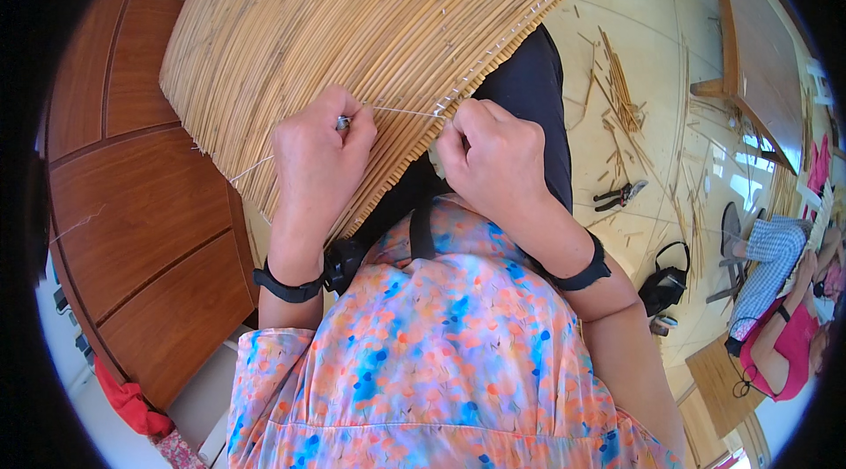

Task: The person weaves a bamboo mat by threading a white cord through the bamboo slats, pulling it tight, and securing it at the edges.

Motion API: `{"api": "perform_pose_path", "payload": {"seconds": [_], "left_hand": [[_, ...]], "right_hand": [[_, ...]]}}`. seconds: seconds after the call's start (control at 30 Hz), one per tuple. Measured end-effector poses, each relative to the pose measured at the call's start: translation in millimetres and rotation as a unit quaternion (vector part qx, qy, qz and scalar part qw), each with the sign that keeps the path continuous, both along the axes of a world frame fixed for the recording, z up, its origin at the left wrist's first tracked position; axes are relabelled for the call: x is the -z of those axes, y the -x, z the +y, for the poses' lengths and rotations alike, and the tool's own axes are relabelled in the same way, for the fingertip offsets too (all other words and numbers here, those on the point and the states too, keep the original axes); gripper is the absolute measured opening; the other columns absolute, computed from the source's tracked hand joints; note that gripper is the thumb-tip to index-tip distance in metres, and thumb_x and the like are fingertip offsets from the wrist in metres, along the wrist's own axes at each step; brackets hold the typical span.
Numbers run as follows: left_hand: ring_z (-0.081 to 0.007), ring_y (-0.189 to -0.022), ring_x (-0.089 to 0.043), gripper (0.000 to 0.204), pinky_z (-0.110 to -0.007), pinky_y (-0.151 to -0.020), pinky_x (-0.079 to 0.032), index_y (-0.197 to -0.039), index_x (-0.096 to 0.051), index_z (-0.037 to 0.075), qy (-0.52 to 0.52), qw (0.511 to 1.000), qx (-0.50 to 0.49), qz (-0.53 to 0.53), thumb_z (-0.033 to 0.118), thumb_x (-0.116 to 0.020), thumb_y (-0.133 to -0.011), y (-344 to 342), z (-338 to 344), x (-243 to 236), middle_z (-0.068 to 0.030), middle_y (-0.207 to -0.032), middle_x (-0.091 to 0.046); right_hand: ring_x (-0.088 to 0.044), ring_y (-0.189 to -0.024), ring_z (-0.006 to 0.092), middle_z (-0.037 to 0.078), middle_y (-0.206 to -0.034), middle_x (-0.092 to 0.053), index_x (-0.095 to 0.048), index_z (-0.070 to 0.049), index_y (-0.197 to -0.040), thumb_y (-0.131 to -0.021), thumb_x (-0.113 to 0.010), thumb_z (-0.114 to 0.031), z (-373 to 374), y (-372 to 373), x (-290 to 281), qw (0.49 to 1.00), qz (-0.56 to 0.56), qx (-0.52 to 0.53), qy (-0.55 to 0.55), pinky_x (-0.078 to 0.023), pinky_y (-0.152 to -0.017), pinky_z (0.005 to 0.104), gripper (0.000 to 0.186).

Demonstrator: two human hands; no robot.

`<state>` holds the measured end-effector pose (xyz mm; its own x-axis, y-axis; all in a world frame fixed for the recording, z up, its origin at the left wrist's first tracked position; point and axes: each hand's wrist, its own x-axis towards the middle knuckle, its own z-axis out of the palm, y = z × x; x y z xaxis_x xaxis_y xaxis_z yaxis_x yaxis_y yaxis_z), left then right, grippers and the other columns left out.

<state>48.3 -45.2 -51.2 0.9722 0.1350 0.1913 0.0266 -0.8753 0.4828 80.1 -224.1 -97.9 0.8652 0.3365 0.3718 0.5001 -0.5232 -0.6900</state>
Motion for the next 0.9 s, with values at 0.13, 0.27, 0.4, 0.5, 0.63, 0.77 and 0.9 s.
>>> {"api": "perform_pose_path", "payload": {"seconds": [0.13, 0.27, 0.4, 0.5, 0.63, 0.77, 0.9], "left_hand": [[-0.0342, -0.051, -0.057, 0.015, -0.043, -0.047, -0.044, -0.068, -0.054, 0.004, 0.004, 1.0, -0.001, -0.019, 0.007, -0.066, -0.077, -2, 0, 6, -0.0145, -0.06, -0.057], [-0.0339, -0.052, -0.057, 0.015, -0.042, -0.048, -0.044, -0.069, -0.054, 0.004, 0.022, 0.999, -0.005, -0.028, 0.005, -0.066, -0.077, 0, 1, 9, -0.0145, -0.06, -0.057], [-0.0325, -0.053, -0.057, 0.012, -0.04, -0.049, -0.044, -0.072, -0.057, 0.004, 0.071, 0.997, 0.001, -0.033, 0.006, -0.067, -0.078, 3, 5, 9, -0.0135, -0.062, -0.058], [-0.0315, -0.055, -0.058, 0.007, -0.038, -0.051, -0.045, -0.076, -0.061, 0.004, 0.153, 0.984, 0.021, 0.091, 0.005, -0.068, -0.078, 15, 10, -12, -0.0127, -0.064, -0.059], [-0.0305, -0.06, -0.06, 0.006, -0.037, -0.054, -0.047, -0.08, -0.063, 0.003, 0.195, 0.976, 0.062, 0.073, 0.004, -0.069, -0.078, 26, 10, -8, -0.0119, -0.069, -0.06], [-0.0256, -0.065, -0.061, 0.007, -0.032, -0.057, -0.047, -0.082, -0.066, 0.003, 0.145, 0.979, 0.132, 0.053, 0.003, -0.07, -0.077, 29, 11, -13, -0.0104, -0.074, -0.061], [-0.0223, -0.064, -0.06, 0.009, -0.03, -0.055, -0.046, -0.083, -0.067, 0.003, 0.132, 0.977, 0.161, 0.05, 0.001, -0.071, -0.076, 31, 11, -15, -0.0084, -0.074, -0.06]], "right_hand": [[-0.054, -0.046, 0.0283, 0.011, -0.056, -0.053, -0.049, -0.004, -0.064, -0.071, -0.064, -0.003, 0, -1, 1, 1.0, 0.018, 0.015, 0.001, -0.044, -0.043, 0.0366, 0.016], [-0.055, -0.047, 0.0282, 0.011, -0.056, -0.053, -0.048, -0.004, -0.063, -0.071, -0.063, -0.004, 1, 0, -1, 1.0, 0.014, 0.02, -0.002, -0.044, -0.043, 0.0365, 0.017], [-0.055, -0.049, 0.0265, 0.011, -0.059, -0.054, -0.05, -0.004, -0.065, -0.075, -0.065, -0.004, -8, 0, -5, 0.997, 0.071, -0.008, -0.004, -0.045, -0.045, 0.0347, 0.018], [-0.057, -0.051, 0.023, 0.009, -0.062, -0.055, -0.055, -0.005, -0.069, -0.077, -0.068, -0.006, -23, -1, -10, 0.991, 0.125, -0.042, -0.007, -0.046, -0.046, 0.0323, 0.015], [-0.059, -0.053, 0.0184, 0.006, -0.068, -0.058, -0.062, -0.006, -0.08, -0.077, -0.071, -0.006, -24, -3, -19, 0.998, 0.055, 0.009, -0.002, -0.047, -0.048, 0.0285, 0.01], [-0.06, -0.058, 0.0191, 0.005, -0.082, -0.06, -0.067, -0.009, -0.096, -0.077, -0.071, -0.005, -15, -9, -13, 0.999, -0.041, -0.006, -0.03, -0.048, -0.05, 0.0292, 0.02], [-0.061, -0.061, 0.0191, 0.003, -0.087, -0.059, -0.068, -0.011, -0.099, -0.076, -0.07, -0.005, -13, -13, -11, 0.994, -0.088, -0.048, 0.034, -0.049, -0.051, 0.0303, 0.024]]}}
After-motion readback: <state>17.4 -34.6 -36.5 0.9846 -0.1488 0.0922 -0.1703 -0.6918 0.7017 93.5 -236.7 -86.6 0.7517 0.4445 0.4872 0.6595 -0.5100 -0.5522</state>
